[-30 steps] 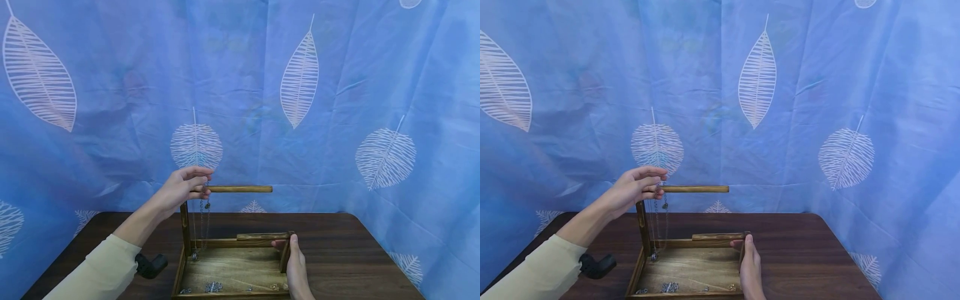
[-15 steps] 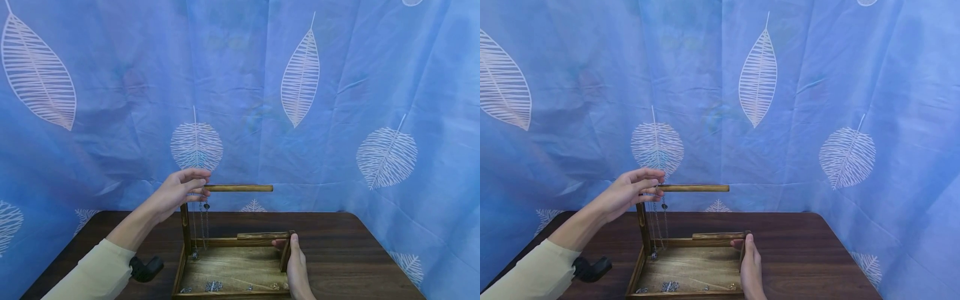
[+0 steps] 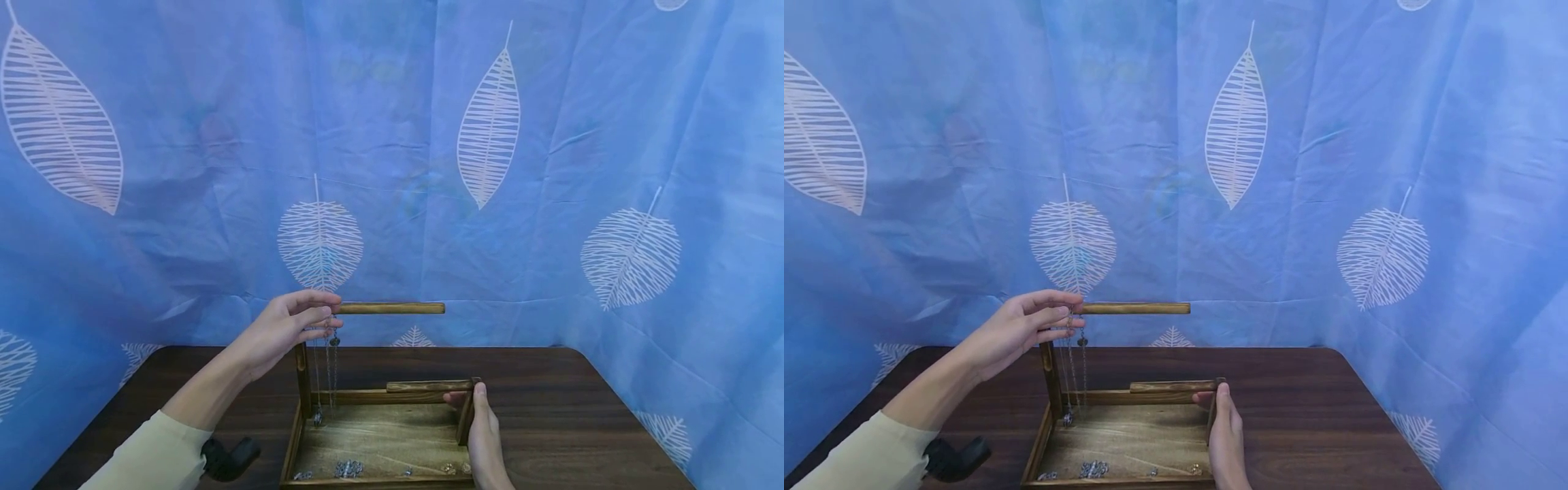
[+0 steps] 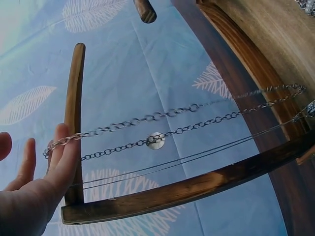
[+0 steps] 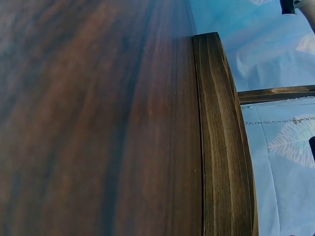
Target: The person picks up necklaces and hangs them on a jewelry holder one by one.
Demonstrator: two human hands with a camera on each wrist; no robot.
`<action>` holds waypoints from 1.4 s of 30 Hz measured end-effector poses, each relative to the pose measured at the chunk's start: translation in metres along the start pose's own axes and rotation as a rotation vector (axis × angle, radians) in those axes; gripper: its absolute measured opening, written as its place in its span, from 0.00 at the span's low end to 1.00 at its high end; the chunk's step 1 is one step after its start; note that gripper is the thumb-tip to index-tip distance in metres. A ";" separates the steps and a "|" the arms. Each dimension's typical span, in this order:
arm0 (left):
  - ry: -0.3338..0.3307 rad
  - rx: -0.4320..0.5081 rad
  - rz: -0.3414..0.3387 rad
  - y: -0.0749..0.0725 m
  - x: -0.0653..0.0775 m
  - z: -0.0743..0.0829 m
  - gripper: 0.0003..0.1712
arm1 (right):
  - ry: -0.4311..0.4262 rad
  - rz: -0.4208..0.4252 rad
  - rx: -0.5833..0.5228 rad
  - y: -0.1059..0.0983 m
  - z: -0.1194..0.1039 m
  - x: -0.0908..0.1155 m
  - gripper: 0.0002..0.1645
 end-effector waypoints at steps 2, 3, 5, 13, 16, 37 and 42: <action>0.000 0.005 -0.003 0.001 0.002 -0.002 0.23 | -0.002 -0.002 0.000 0.000 0.000 0.000 0.52; -0.004 0.006 -0.004 0.002 0.003 -0.003 0.23 | -0.003 -0.002 -0.001 0.000 -0.001 0.000 0.52; -0.011 0.005 -0.004 0.003 0.005 -0.005 0.22 | -0.006 -0.001 -0.003 0.000 -0.001 0.000 0.52; -0.016 -0.018 0.003 0.003 0.008 -0.013 0.22 | -0.018 -0.009 -0.005 0.000 0.001 0.001 0.50; -0.015 -0.038 0.007 0.002 0.009 -0.016 0.22 | -0.029 -0.010 -0.002 0.000 0.001 0.001 0.50; 0.017 -0.056 -0.036 0.000 0.026 -0.031 0.25 | -0.029 -0.013 0.010 -0.001 0.002 0.000 0.50; -0.038 -0.102 -0.079 -0.004 0.031 -0.057 0.21 | -0.018 -0.015 0.016 0.000 0.000 0.001 0.50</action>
Point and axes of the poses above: each hand's wrist, its own x-axis away from the middle knuckle, its own y-axis out of the palm, z = x × y, the point moved 3 cm from there along -x, towards the middle knuckle, and after that the axes turned 4 degrees about x, right-handed, at the moved point
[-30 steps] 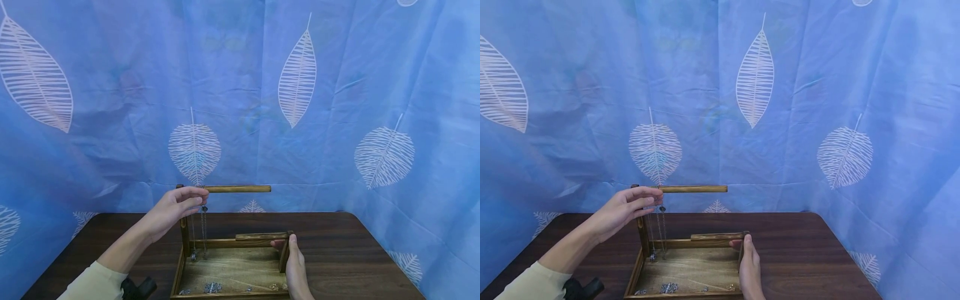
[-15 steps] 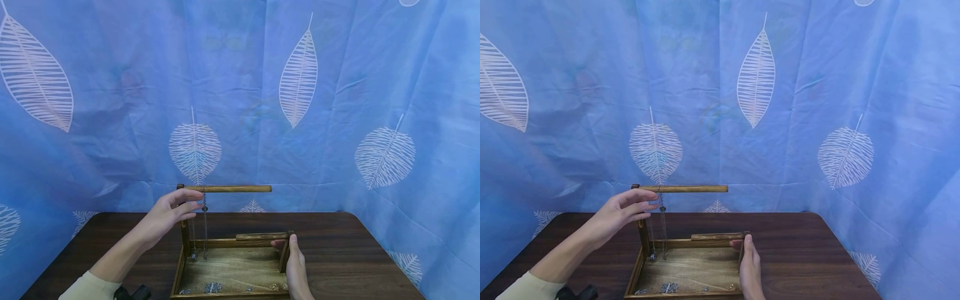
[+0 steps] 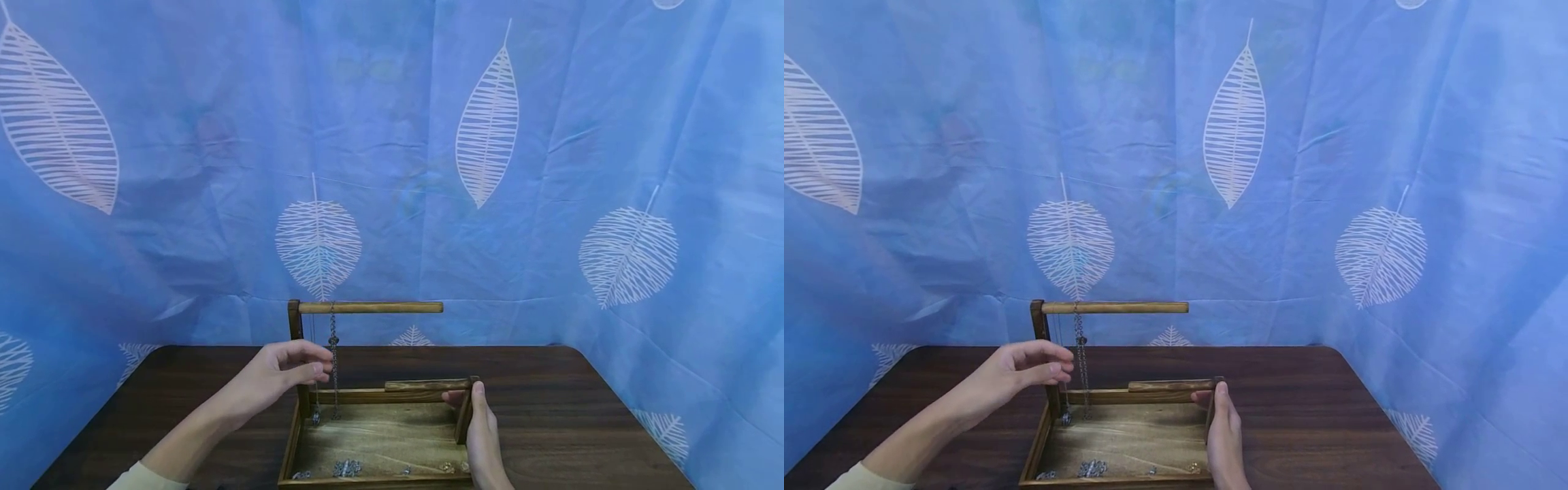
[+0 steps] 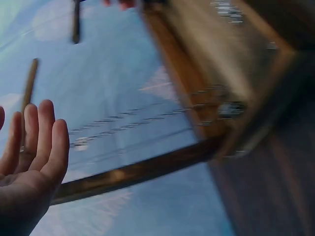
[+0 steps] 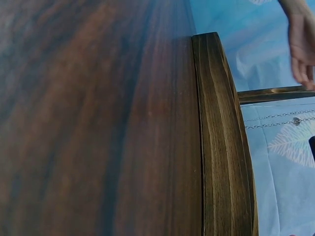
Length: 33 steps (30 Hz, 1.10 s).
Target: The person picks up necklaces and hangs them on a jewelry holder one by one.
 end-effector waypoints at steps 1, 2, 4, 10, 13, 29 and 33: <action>-0.015 -0.008 -0.011 0.000 0.001 -0.007 0.19 | -0.001 0.001 -0.001 0.000 0.000 0.000 0.50; -0.031 -0.014 -0.027 0.000 0.002 -0.014 0.18 | -0.001 0.002 -0.002 0.001 0.000 0.000 0.50; -0.051 -0.017 -0.075 0.002 0.005 -0.029 0.16 | -0.001 0.004 -0.007 0.001 -0.001 0.000 0.50; -0.048 -0.147 -0.207 0.009 0.008 -0.066 0.11 | -0.009 0.007 -0.008 0.001 -0.002 0.001 0.49; -0.025 -0.253 -0.275 0.001 0.000 -0.103 0.10 | -0.003 0.008 -0.016 0.001 -0.001 0.001 0.49; 0.084 -0.663 -0.424 0.004 -0.008 -0.148 0.09 | -0.032 -0.003 -0.020 0.001 -0.002 0.002 0.48; 0.057 -0.791 -0.386 0.021 0.004 -0.105 0.12 | -0.033 0.001 -0.019 0.001 -0.001 0.002 0.48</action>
Point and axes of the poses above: each hand's wrist, its own x-axis away from the middle knuckle, its own y-axis out of the palm, z = x × y, the point moved 3 cm from there along -x, towards the middle knuckle, and after that the axes turned 4 degrees about x, right-handed, at the moved point
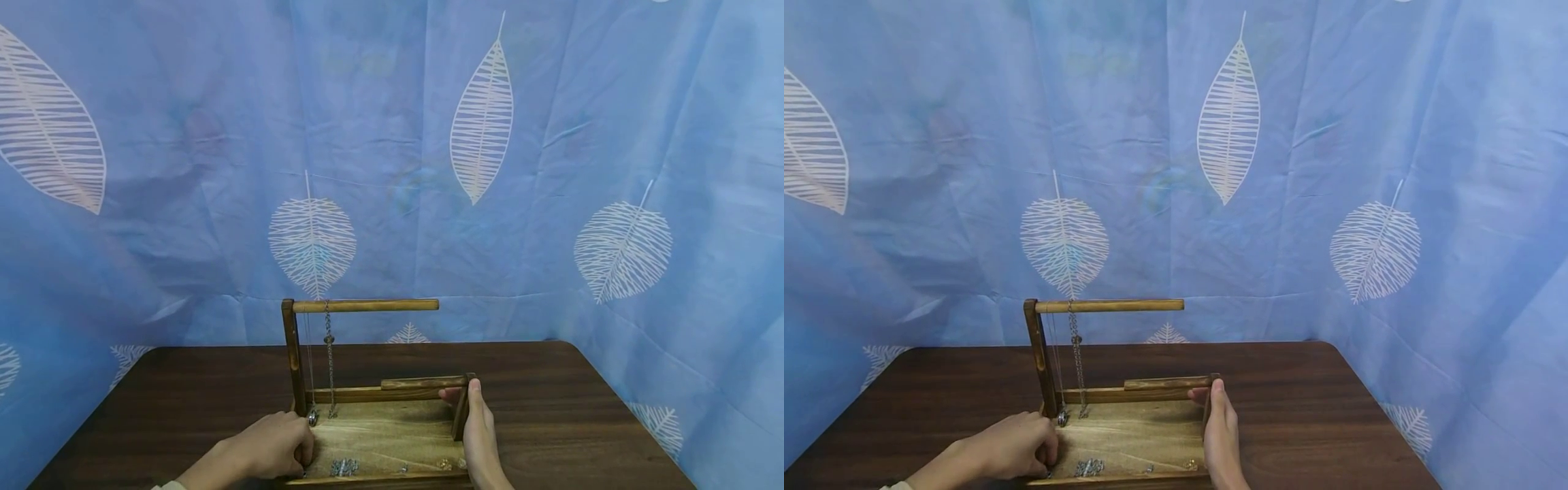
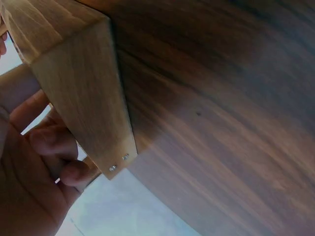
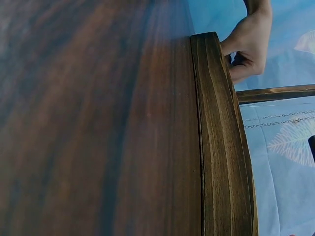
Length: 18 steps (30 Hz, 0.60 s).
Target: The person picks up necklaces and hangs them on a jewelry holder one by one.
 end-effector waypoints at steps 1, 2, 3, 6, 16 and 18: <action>-0.010 -0.021 0.002 -0.002 0.001 0.006 0.12 | 0.000 0.001 0.001 0.000 0.000 0.000 0.48; -0.018 -0.034 0.002 -0.003 0.001 0.010 0.12 | 0.000 0.001 -0.001 0.000 0.000 0.000 0.48; -0.022 -0.046 0.004 -0.004 0.001 0.012 0.12 | 0.000 0.002 -0.002 0.000 0.000 0.000 0.48; -0.029 -0.064 0.001 -0.004 0.001 0.013 0.12 | -0.002 -0.001 0.002 0.001 0.000 0.000 0.48; -0.068 -0.088 -0.037 -0.004 0.000 0.011 0.12 | -0.004 -0.003 0.009 0.001 0.000 0.001 0.48; -0.062 -0.099 -0.027 -0.003 0.000 0.011 0.13 | -0.005 -0.003 0.009 0.001 0.000 0.001 0.48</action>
Point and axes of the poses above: each hand's wrist, its own x-axis away from the middle knuckle, its own y-axis out of the palm, z = x × y, the point moved 3 cm from there along -x, towards the middle knuckle, and after that the axes turned 4 degrees about x, right-handed, at the moved point
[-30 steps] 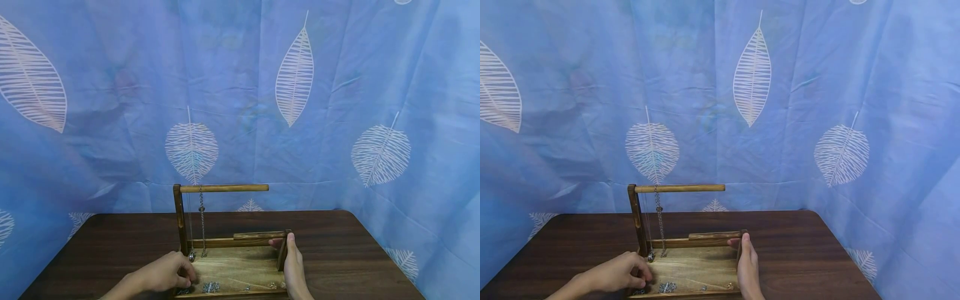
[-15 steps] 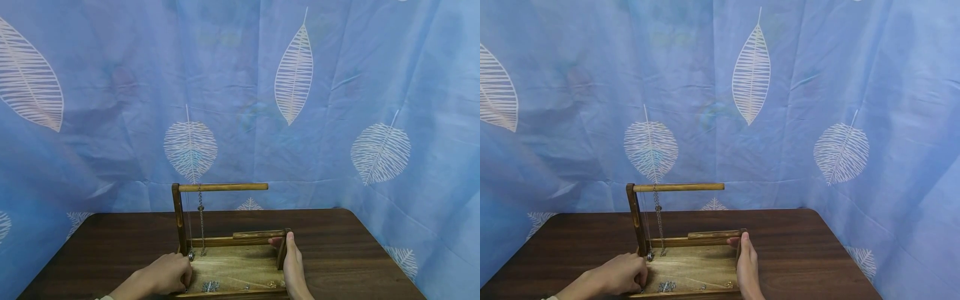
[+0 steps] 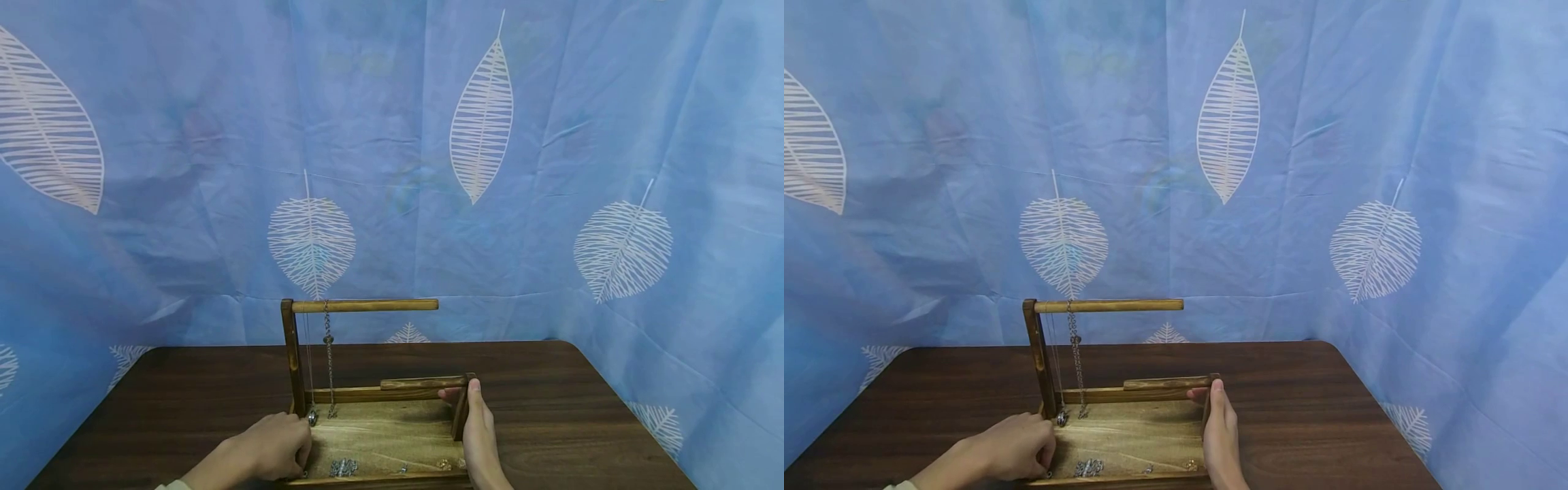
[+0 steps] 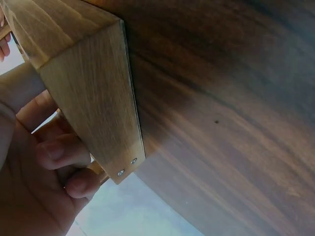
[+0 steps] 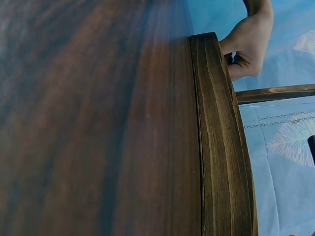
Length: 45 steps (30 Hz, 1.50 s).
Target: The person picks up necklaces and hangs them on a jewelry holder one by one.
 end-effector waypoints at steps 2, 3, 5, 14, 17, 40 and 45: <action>-0.002 -0.010 0.007 0.000 0.000 0.001 0.14 | -0.001 0.000 0.000 0.000 0.000 0.000 0.48; -0.003 -0.017 0.008 0.000 0.000 0.001 0.14 | 0.000 0.000 0.000 0.000 0.000 0.000 0.48; -0.009 -0.029 0.008 0.000 0.000 0.002 0.14 | 0.003 0.000 -0.001 0.000 0.000 0.000 0.48; 0.033 -0.058 0.020 0.001 -0.001 0.005 0.21 | 0.010 0.004 0.003 0.000 0.000 0.001 0.48; 0.039 -0.065 0.021 0.001 0.000 0.005 0.21 | 0.014 0.004 0.004 0.000 0.000 0.001 0.49; 0.063 0.075 0.012 -0.008 0.005 -0.003 0.15 | 0.004 0.003 -0.010 0.001 0.000 0.000 0.48; 0.002 0.175 0.038 -0.022 0.009 0.001 0.12 | 0.007 0.003 -0.014 0.001 0.001 0.000 0.48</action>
Point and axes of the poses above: each hand's wrist, its own x-axis away from the middle knuckle, its own y-axis out of the palm, z = x × y, the point moved 3 cm from there along -x, towards the middle knuckle, and after that the axes turned 4 degrees about x, right-handed, at the moved point
